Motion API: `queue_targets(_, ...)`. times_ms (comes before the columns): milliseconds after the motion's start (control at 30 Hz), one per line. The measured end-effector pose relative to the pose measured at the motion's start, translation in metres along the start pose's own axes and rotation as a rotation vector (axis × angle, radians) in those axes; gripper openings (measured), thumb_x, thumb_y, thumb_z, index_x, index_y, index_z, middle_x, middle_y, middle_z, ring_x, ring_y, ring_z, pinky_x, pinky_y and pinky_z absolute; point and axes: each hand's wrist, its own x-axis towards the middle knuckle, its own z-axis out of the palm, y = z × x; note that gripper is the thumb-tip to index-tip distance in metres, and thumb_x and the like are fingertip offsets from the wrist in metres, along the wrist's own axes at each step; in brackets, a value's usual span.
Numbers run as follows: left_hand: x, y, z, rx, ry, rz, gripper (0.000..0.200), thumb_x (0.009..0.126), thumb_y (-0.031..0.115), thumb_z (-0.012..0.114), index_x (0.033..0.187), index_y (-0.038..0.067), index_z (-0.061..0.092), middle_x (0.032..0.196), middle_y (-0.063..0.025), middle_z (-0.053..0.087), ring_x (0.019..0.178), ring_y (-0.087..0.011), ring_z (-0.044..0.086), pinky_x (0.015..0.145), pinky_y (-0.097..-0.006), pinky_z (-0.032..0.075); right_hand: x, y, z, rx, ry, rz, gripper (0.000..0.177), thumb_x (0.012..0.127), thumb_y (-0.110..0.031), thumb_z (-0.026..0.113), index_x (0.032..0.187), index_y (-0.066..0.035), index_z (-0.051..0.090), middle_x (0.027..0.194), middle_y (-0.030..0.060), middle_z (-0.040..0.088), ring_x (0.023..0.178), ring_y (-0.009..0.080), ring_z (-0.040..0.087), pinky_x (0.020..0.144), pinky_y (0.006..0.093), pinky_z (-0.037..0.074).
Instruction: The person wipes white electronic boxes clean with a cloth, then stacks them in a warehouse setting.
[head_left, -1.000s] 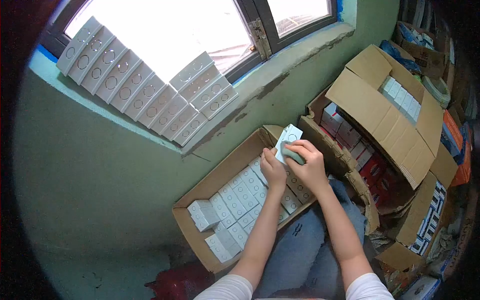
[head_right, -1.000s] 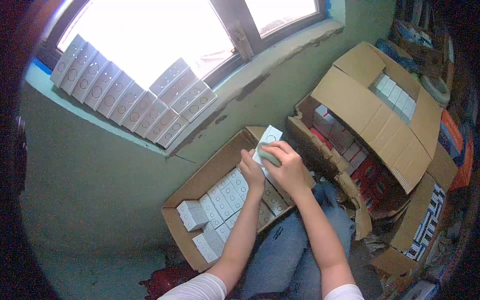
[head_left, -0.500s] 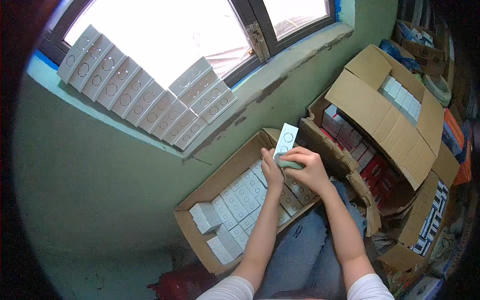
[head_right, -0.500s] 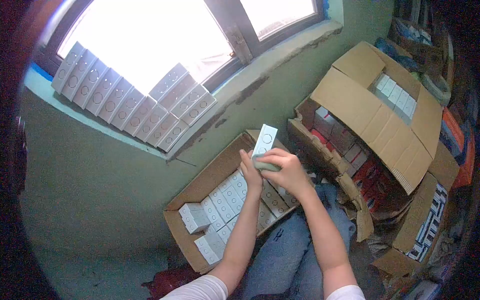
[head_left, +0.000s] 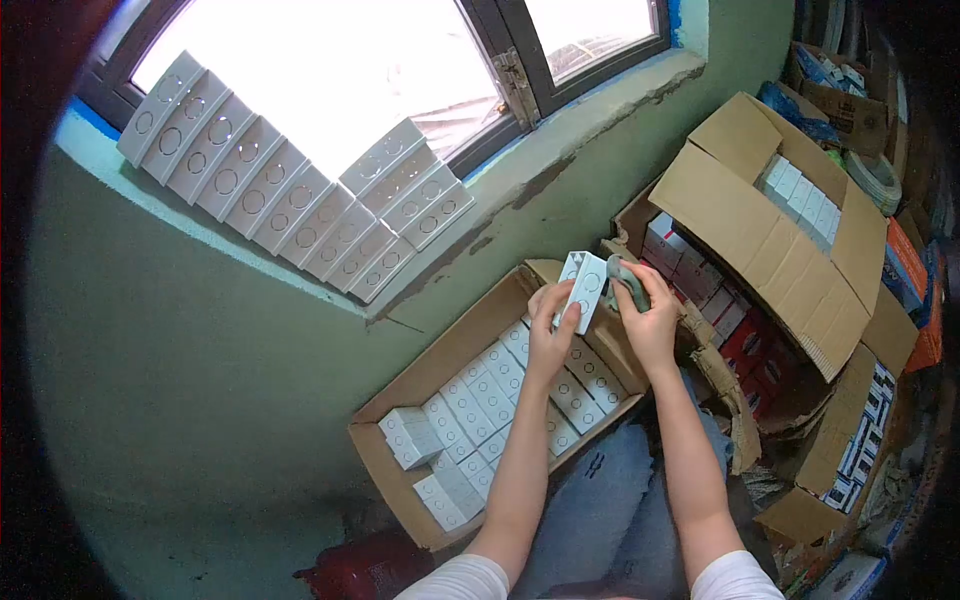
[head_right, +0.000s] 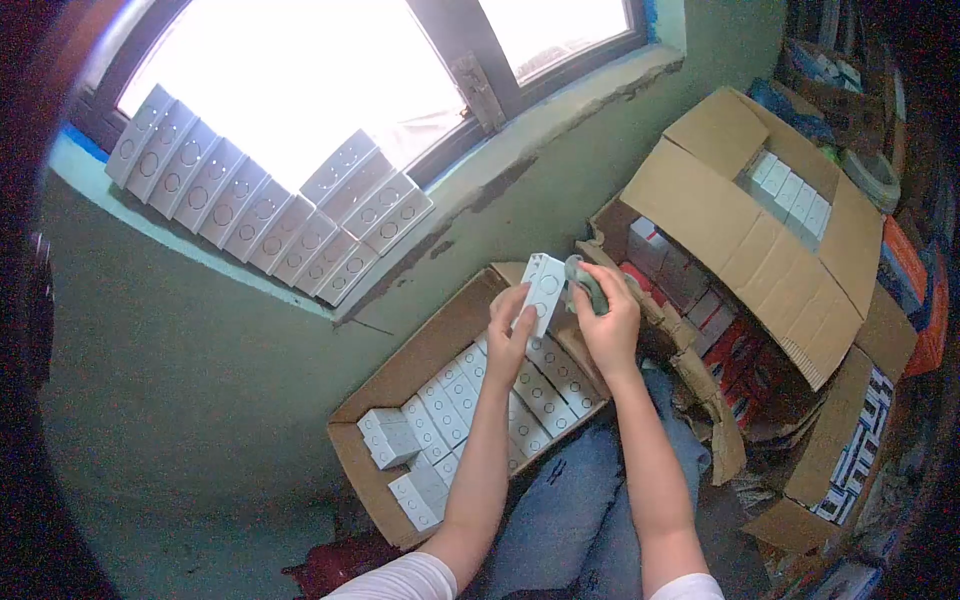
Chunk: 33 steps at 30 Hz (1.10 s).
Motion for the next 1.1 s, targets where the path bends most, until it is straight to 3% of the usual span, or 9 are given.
queue_targets(100, 0.005, 0.008, -0.016, -0.216, -0.083, -0.191, 0.048, 0.091, 0.019, 0.059, 0.136, 0.004, 0.05, 0.132, -0.0127, 0.052, 0.13, -0.0229, 0.042, 0.108, -0.0354, 0.032, 0.0, 0.002, -0.002, 0.028, -0.014, 0.042, 0.026, 0.081, -0.007, 0.067, 0.107, -0.003, 0.065, 0.104, 0.0131, 0.066, 0.098, 0.0278, 0.064, 0.087, 0.0344, 0.048)
queue_targets(200, 0.01, 0.013, -0.03, -0.401, -0.174, -0.302, 0.047, 0.09, 0.013, 0.059, 0.134, 0.003, 0.051, 0.13, -0.0123, 0.054, 0.127, -0.022, 0.047, 0.105, -0.0343, 0.036, 0.0, 0.002, -0.002, 0.021, -0.038, 0.016, 0.026, 0.082, -0.008, 0.066, 0.107, -0.002, 0.065, 0.103, 0.0129, 0.066, 0.098, 0.0269, 0.064, 0.087, 0.0334, 0.048)
queue_targets(333, 0.013, 0.015, -0.049, -0.251, -0.281, -0.355, 0.038, 0.089, 0.005, 0.055, 0.127, 0.002, 0.057, 0.123, -0.0081, 0.059, 0.111, -0.0145, 0.055, 0.093, -0.0279, 0.044, -0.001, -0.005, 0.002, 0.097, -0.074, 0.017, 0.026, 0.082, -0.005, 0.066, 0.108, -0.002, 0.065, 0.106, 0.0127, 0.066, 0.1, 0.0265, 0.064, 0.089, 0.0322, 0.047)
queue_targets(367, 0.011, 0.015, -0.048, -0.25, -0.233, -0.346, 0.032, 0.087, 0.002, 0.055, 0.119, 0.002, 0.061, 0.111, -0.0053, 0.063, 0.1, -0.0118, 0.056, 0.084, -0.0272, 0.045, -0.002, -0.004, 0.005, 0.144, -0.075, 0.029, 0.026, 0.082, -0.004, 0.066, 0.108, -0.002, 0.064, 0.106, 0.0126, 0.066, 0.101, 0.0264, 0.064, 0.089, 0.0321, 0.047)
queue_targets(667, 0.003, -0.02, -0.019, -0.054, -0.087, -0.003, 0.022, 0.077, -0.008, 0.048, 0.094, 0.0, 0.059, 0.1, -0.0069, 0.058, 0.097, -0.0169, 0.055, 0.088, -0.0302, 0.042, -0.013, -0.026, 0.006, -0.066, -0.157, -0.262, 0.041, 0.071, -0.002, 0.069, 0.11, -0.012, 0.066, 0.115, 0.0058, 0.064, 0.096, 0.0273, 0.061, 0.084, 0.0352, 0.05)
queue_targets(900, -0.003, -0.022, -0.016, -0.361, 0.054, -0.007, 0.032, 0.095, 0.022, 0.045, 0.11, -0.003, 0.059, 0.103, -0.0069, 0.058, 0.099, -0.0162, 0.054, 0.088, -0.0298, 0.041, -0.028, -0.037, 0.011, -0.078, -0.253, -0.434, 0.047, 0.065, 0.005, 0.066, 0.109, -0.01, 0.067, 0.114, 0.0045, 0.064, 0.089, 0.0263, 0.06, 0.08, 0.0358, 0.052)
queue_targets(1000, -0.01, -0.03, -0.004, -0.246, 0.12, -0.005, 0.045, 0.101, 0.037, 0.036, 0.11, -0.002, 0.058, 0.105, -0.0078, 0.058, 0.098, -0.0158, 0.054, 0.086, -0.0303, 0.042, -0.025, -0.031, 0.018, -0.116, -0.12, -0.407, 0.046, 0.065, 0.006, 0.065, 0.109, -0.009, 0.067, 0.113, 0.0051, 0.064, 0.089, 0.026, 0.061, 0.079, 0.035, 0.052)
queue_targets(1033, -0.009, -0.024, -0.003, 0.01, 0.115, 0.006, 0.054, 0.101, 0.046, 0.031, 0.103, -0.001, 0.059, 0.098, -0.0062, 0.058, 0.092, -0.014, 0.054, 0.081, -0.0285, 0.042, -0.026, -0.03, 0.02, -0.116, -0.121, -0.386, 0.046, 0.066, 0.005, 0.064, 0.109, -0.01, 0.067, 0.114, 0.0047, 0.064, 0.09, 0.0258, 0.06, 0.08, 0.0352, 0.052)
queue_targets(1100, -0.009, -0.035, -0.002, -0.005, 0.201, 0.021, 0.054, 0.1, 0.049, 0.033, 0.096, 0.001, 0.057, 0.091, -0.0045, 0.057, 0.086, -0.0126, 0.053, 0.076, -0.0272, 0.042, -0.027, -0.029, 0.021, -0.119, -0.123, -0.348, 0.046, 0.068, 0.003, 0.063, 0.111, -0.012, 0.066, 0.116, 0.0038, 0.063, 0.092, 0.0253, 0.06, 0.081, 0.0357, 0.052)
